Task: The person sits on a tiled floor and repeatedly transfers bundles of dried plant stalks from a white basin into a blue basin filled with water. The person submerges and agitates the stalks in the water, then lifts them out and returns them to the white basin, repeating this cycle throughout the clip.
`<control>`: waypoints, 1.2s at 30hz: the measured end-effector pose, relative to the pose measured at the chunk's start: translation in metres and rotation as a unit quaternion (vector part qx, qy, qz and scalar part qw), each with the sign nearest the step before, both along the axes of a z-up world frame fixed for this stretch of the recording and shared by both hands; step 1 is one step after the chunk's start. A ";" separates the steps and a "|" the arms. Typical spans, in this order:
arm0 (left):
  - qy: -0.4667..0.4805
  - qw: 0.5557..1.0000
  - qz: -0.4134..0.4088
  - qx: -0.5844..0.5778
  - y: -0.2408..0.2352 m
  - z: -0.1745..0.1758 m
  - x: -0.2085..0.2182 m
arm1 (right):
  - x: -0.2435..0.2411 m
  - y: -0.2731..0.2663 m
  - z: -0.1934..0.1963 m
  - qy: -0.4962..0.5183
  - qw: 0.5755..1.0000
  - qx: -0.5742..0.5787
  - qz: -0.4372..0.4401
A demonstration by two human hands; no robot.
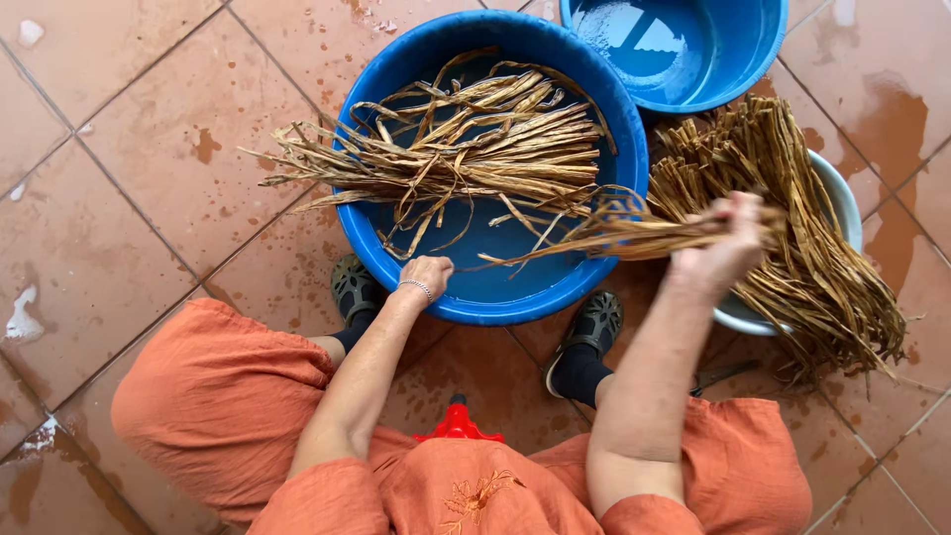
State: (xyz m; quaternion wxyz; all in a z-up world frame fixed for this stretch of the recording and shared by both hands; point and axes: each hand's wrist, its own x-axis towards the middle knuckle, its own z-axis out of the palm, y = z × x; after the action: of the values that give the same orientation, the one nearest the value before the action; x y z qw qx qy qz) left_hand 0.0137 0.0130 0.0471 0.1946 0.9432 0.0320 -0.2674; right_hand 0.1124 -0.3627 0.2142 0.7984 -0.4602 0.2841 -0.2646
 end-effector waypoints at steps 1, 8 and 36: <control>0.024 0.998 -0.033 0.047 0.001 0.011 0.001 | -0.006 0.024 0.010 -0.025 0.998 -0.023 0.054; -0.240 0.944 -0.075 -0.212 -0.060 0.086 0.038 | -0.029 0.151 0.110 -0.082 0.936 -0.037 0.341; -0.004 0.982 -0.174 -0.076 -0.043 0.104 0.073 | -0.005 0.102 -0.318 0.235 0.909 0.325 0.115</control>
State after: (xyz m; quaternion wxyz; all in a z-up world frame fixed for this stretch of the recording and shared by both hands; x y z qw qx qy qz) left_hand 0.0867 -0.0297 0.1516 0.2164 0.9179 -0.1540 -0.2949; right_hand 0.1079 -0.2608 -0.1035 0.8390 -0.2539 0.4785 0.0514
